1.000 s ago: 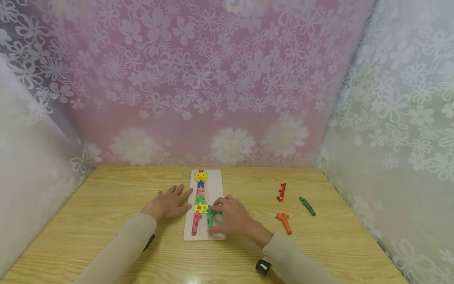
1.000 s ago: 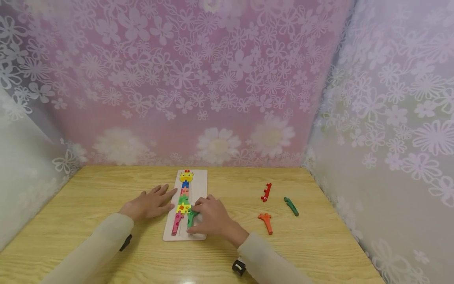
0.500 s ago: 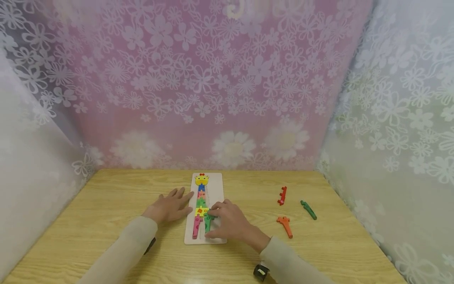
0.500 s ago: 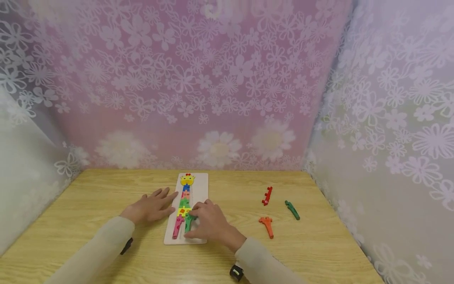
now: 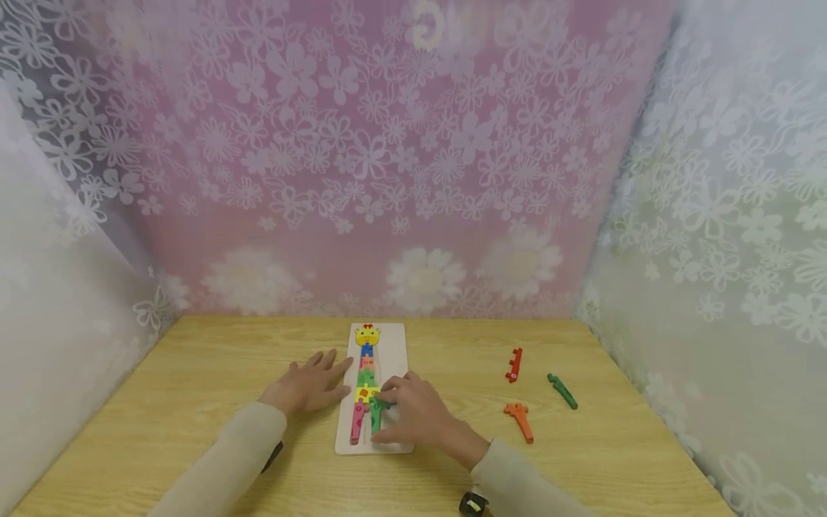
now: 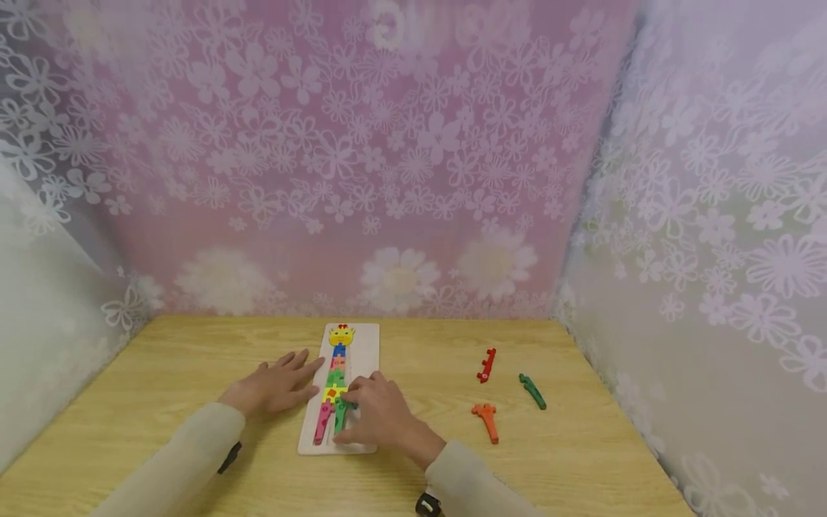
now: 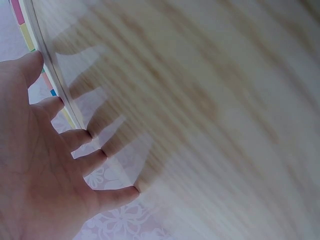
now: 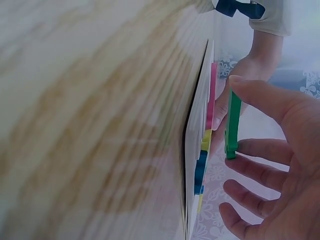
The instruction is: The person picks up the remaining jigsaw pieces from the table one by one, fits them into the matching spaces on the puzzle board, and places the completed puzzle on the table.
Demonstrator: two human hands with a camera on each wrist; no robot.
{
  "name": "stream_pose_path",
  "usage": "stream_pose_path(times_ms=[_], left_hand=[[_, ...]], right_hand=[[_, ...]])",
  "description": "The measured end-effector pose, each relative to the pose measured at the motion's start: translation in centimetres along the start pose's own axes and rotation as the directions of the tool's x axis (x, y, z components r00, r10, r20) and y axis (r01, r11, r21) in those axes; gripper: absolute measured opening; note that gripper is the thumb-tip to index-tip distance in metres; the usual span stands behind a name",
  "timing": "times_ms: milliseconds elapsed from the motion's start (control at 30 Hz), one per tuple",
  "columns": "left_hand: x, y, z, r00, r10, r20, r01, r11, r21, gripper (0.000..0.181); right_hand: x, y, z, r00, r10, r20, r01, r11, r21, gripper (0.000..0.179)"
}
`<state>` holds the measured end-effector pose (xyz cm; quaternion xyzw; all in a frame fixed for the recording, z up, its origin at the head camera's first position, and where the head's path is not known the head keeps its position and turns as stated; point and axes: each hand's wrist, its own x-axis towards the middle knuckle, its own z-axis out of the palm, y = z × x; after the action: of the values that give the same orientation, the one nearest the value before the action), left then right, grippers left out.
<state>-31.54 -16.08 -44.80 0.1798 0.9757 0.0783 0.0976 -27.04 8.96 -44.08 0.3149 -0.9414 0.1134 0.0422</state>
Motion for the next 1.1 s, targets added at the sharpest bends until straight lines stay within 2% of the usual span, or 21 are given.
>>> stream_pose_path(times_ms=[233,600,1100], left_hand=[[0.0,0.0,0.5,1.0,0.007,-0.004,-0.007,1.0,0.015,0.069],[0.1,-0.3,0.4,0.999,0.024,-0.024,-0.024,1.0,0.008,0.069],[-0.1,-0.1,0.3,0.999,0.018,-0.027,-0.018,1.0,0.003,0.068]], right_hand=[[-0.4,-0.2,0.4,1.0,0.002,0.01,-0.001,1.0,-0.018,0.063],[-0.1,-0.9,0.7,0.999,0.017,-0.039,-0.019,0.999,-0.038,0.064],[0.2,-1.7,0.9,0.999,0.038,-0.037,-0.042,0.995,-0.091,0.064]])
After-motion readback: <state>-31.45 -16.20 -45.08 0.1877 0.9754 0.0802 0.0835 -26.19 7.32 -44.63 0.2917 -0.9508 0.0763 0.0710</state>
